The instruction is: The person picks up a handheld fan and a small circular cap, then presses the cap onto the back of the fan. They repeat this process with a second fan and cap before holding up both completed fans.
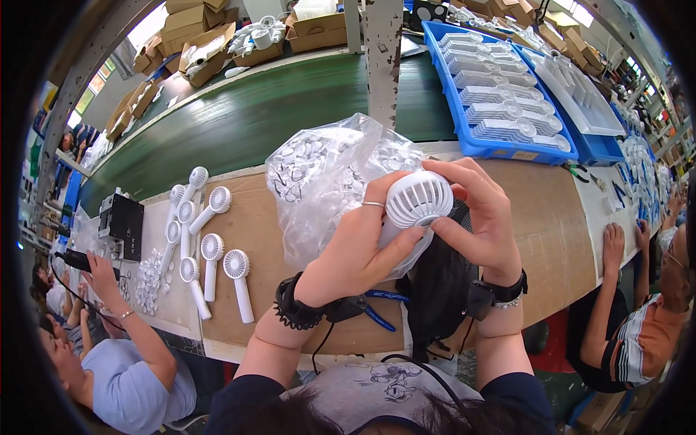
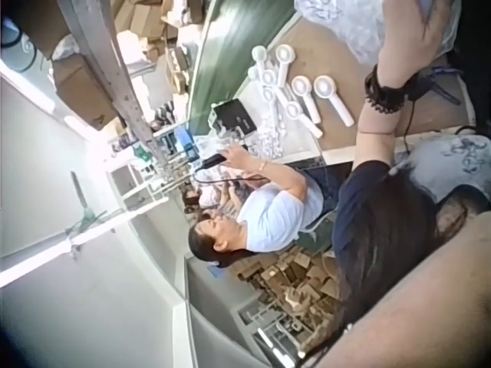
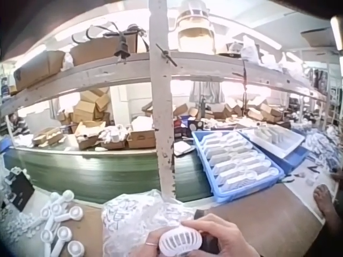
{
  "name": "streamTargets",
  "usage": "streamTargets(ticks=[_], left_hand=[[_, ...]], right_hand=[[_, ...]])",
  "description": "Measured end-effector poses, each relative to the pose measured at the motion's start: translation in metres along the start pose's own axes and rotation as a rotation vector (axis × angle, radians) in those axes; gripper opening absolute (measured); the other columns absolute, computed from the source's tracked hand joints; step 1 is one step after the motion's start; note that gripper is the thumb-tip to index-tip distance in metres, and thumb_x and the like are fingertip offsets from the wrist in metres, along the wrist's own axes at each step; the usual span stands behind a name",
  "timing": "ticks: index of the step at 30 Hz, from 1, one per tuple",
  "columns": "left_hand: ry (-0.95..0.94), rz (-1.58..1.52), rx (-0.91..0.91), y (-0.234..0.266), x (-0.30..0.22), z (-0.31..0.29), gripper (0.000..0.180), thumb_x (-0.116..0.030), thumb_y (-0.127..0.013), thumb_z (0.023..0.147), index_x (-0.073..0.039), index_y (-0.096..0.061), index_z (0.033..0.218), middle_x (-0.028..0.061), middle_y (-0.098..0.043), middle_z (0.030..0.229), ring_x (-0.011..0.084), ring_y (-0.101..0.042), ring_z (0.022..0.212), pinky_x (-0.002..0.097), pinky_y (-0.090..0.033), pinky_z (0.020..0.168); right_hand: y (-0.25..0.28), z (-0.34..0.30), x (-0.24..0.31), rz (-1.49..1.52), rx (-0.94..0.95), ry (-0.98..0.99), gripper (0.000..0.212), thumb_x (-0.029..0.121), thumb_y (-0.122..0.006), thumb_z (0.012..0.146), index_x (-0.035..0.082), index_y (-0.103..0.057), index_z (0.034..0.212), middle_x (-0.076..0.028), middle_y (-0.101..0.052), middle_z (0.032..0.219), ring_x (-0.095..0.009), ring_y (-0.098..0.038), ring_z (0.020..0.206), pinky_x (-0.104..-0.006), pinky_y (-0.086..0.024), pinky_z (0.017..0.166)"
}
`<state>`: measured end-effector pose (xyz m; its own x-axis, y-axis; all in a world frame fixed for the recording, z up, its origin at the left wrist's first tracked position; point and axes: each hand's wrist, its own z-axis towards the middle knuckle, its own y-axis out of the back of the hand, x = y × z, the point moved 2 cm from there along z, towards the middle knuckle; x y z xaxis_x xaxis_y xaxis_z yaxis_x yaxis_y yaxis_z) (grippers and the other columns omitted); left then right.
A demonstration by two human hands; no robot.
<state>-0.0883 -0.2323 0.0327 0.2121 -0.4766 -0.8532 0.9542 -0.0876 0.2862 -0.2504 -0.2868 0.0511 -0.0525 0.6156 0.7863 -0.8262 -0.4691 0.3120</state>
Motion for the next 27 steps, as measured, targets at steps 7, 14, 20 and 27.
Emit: streamTargets(ticks=[7, 14, 20, 27], left_hand=[[0.012, 0.012, -0.006, 0.001, -0.002, -0.001, 0.054, -0.01, -0.054, 0.084, -0.003, -0.026, 0.128, 0.0175, -0.056, 0.103, 0.0283, -0.058, 0.095, 0.035, -0.044, 0.081], [0.286, -0.32, -0.008, 0.002, -0.005, -0.005, 0.053, -0.01, -0.054, 0.084, -0.001, -0.026, 0.128, 0.0173, -0.056, 0.104, 0.0221, -0.058, 0.094, 0.032, -0.045, 0.08], [0.309, -0.297, -0.039, 0.004, -0.009, -0.007, 0.05, -0.01, -0.054, 0.084, 0.0, -0.028, 0.125, 0.0152, -0.06, 0.093, 0.0182, -0.06, 0.086, 0.0303, -0.046, 0.074], [0.236, -0.071, -0.02, 0.006, -0.009, -0.008, 0.05, -0.012, -0.056, 0.082, 0.001, -0.03, 0.123, 0.0164, -0.062, 0.08, 0.0273, -0.064, 0.073, 0.0317, -0.047, 0.061]], right_hand=[[-0.003, 0.002, -0.001, 0.017, -0.036, 0.007, 0.049, 0.002, -0.061, 0.067, -0.004, -0.051, 0.115, -0.011, -0.052, 0.104, -0.017, -0.052, 0.095, -0.0272, -0.043, 0.08], [-0.005, 0.0, 0.006, -0.417, -0.252, 0.309, 0.037, 0.002, -0.063, 0.067, -0.001, -0.055, 0.103, -0.014, -0.054, 0.1, -0.022, -0.054, 0.09, -0.0295, -0.044, 0.077], [-0.018, -0.004, 0.009, -0.441, -0.229, 0.476, 0.031, -0.002, -0.064, 0.066, 0.005, -0.05, 0.094, -0.013, -0.059, 0.091, -0.025, -0.056, 0.081, -0.0322, -0.047, 0.069], [-0.022, -0.009, 0.007, -0.467, -0.205, 0.535, 0.034, -0.004, -0.062, 0.068, 0.008, -0.045, 0.095, -0.012, -0.061, 0.087, -0.026, -0.057, 0.075, -0.0331, -0.047, 0.063]])
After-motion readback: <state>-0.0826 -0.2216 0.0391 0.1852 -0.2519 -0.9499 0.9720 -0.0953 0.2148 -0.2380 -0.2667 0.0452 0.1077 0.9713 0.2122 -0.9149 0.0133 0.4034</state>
